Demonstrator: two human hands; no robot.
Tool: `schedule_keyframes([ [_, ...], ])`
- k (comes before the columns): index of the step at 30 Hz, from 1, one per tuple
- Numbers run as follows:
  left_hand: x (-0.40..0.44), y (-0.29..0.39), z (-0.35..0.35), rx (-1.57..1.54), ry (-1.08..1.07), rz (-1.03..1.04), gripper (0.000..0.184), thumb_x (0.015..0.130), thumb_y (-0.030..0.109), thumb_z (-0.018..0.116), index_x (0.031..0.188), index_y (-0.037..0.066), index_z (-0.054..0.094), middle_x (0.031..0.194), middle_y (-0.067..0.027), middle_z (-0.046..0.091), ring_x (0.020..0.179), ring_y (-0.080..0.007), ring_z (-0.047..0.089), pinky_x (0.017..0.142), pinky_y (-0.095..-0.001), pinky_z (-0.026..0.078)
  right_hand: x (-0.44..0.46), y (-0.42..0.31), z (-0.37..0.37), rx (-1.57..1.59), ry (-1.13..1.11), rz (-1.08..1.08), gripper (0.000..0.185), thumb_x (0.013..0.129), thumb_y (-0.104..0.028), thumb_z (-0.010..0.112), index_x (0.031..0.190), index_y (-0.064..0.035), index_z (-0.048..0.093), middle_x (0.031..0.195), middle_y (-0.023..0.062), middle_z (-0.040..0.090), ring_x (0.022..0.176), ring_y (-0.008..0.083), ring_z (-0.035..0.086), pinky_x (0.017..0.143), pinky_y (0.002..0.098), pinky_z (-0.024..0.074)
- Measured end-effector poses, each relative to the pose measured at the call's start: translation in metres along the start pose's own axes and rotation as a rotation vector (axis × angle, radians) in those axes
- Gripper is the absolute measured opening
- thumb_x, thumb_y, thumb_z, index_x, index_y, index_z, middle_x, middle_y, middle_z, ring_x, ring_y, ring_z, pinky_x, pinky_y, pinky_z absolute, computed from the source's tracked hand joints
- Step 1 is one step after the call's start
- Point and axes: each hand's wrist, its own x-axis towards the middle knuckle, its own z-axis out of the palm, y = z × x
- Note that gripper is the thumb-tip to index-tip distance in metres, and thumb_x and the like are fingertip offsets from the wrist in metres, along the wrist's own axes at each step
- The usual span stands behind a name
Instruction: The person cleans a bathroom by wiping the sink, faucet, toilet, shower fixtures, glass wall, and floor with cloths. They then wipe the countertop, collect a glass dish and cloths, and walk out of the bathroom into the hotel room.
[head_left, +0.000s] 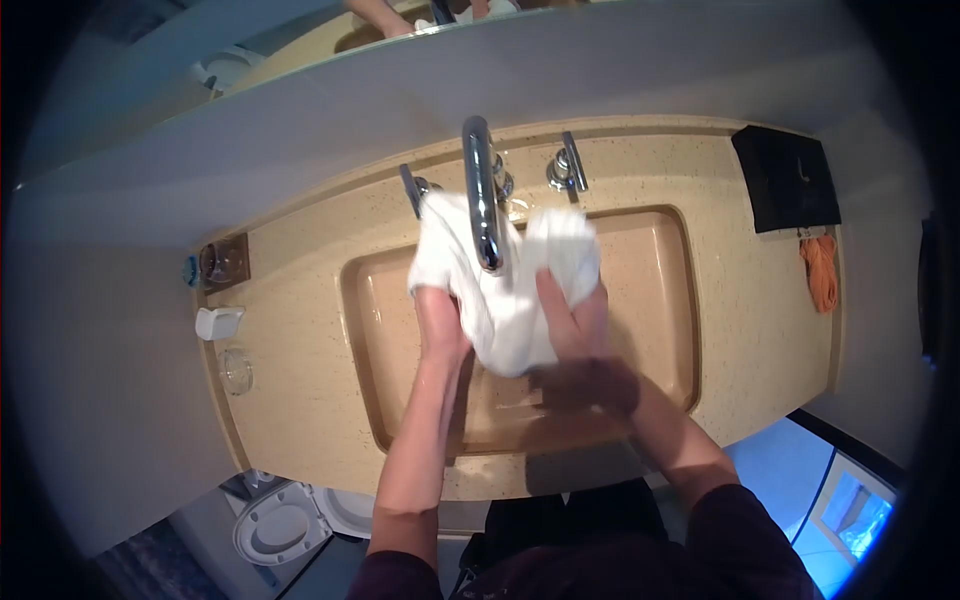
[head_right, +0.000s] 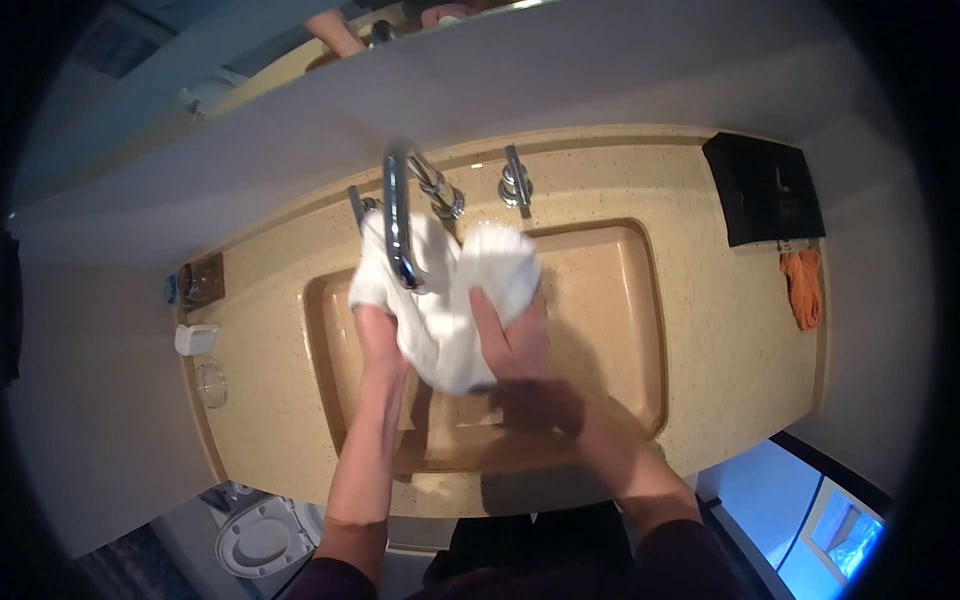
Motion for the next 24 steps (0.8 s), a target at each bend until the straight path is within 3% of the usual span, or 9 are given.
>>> schedule_keyframes([
  [3,0.037,0.005,0.016,0.426,0.073,-0.128,0.033,0.101,0.015,0.044,0.125,-0.005,0.054,0.103,-0.0097,0.065,0.088,-0.0185,0.064,0.075,-0.0345,0.054,0.072,0.015,0.023,-0.517,-0.073,-0.573,0.019,0.088,-0.007,0.06,0.1,0.0066,0.064,0.097,0.0243,0.065,0.093,0.0351,0.064,0.086,0.0453,0.0477],
  [4,0.061,-0.028,-0.027,1.13,-0.174,0.357,0.031,0.097,0.015,0.046,0.12,-0.004,0.056,0.089,-0.0087,0.064,0.074,-0.0196,0.061,0.064,-0.035,0.05,0.089,0.032,0.026,-0.606,-0.153,-0.758,0.021,0.079,-0.007,0.061,0.095,0.0061,0.065,0.094,0.0269,0.064,0.091,0.0421,0.06,0.089,0.0511,0.0432],
  [10,0.064,-0.044,-0.035,1.322,-0.147,0.279,0.035,0.094,0.019,0.049,0.121,-0.002,0.056,0.097,-0.0138,0.064,0.083,-0.0237,0.061,0.072,-0.0373,0.05,0.067,0.053,0.018,-0.937,-0.003,-0.556,0.046,0.077,-0.009,0.064,0.12,0.0058,0.058,0.121,0.0281,0.059,0.107,0.0438,0.051,0.095,0.0542,0.0398],
  [12,0.055,-0.051,-0.034,1.31,-0.137,0.459,0.041,0.091,0.019,0.056,0.128,0.002,0.054,0.122,-0.0233,0.058,0.109,-0.0295,0.059,0.096,-0.0428,0.046,0.064,0.023,0.01,-0.816,-0.046,-0.63,0.051,0.078,-0.003,0.06,0.127,0.0047,0.05,0.13,0.0273,0.052,0.112,0.0416,0.049,0.097,0.0521,0.0389],
  [15,0.064,-0.048,-0.014,1.107,-0.083,0.355,0.037,0.092,0.01,0.055,0.128,0.002,0.055,0.119,-0.0207,0.06,0.109,-0.0285,0.059,0.095,-0.0403,0.047,0.084,0.009,0.024,-0.657,0.076,-0.569,0.033,0.077,0.001,0.055,0.109,0.0063,0.057,0.106,0.0281,0.057,0.102,0.0441,0.052,0.094,0.0509,0.0399],
  [16,0.078,-0.052,-0.027,1.399,-0.187,0.67,0.021,0.092,0.002,0.053,0.111,-0.002,0.061,0.103,-0.0176,0.065,0.094,-0.025,0.061,0.08,-0.038,0.05,0.101,0.026,0.028,-0.68,0.052,-0.673,0.027,0.076,0.002,0.054,0.101,0.0071,0.059,0.102,0.0298,0.058,0.095,0.0449,0.055,0.093,0.0525,0.0406],
  [18,0.095,-0.021,-0.005,1.728,-0.315,0.24,0.022,0.087,0.013,0.057,0.094,-0.005,0.068,0.085,-0.0234,0.068,0.077,-0.0394,0.066,0.067,-0.0455,0.05,0.13,0.048,0.031,-0.526,-0.004,-0.711,0.017,0.077,0.004,0.054,0.092,0.0091,0.06,0.092,0.0305,0.056,0.093,0.0461,0.054,0.091,0.0548,0.0414],
  [19,0.102,-0.022,0.002,1.574,-0.29,0.472,0.02,0.084,0.011,0.057,0.081,-0.005,0.067,0.069,-0.0224,0.064,0.063,-0.0378,0.064,0.058,-0.0459,0.047,0.135,0.052,0.026,-0.609,-0.084,-0.635,0.009,0.075,0.004,0.056,0.082,0.0086,0.059,0.087,0.0304,0.057,0.088,0.045,0.055,0.092,0.0536,0.0414],
  [24,0.115,-0.031,0.009,1.448,-0.159,0.394,0.017,0.089,0.009,0.054,0.092,-0.004,0.064,0.083,-0.0238,0.067,0.076,-0.0354,0.065,0.065,-0.0417,0.048,0.162,0.026,0.02,-0.751,-0.139,-0.789,0.006,0.07,0.004,0.057,0.072,0.0089,0.059,0.077,0.0264,0.059,0.085,0.0425,0.057,0.094,0.0489,0.0415],
])
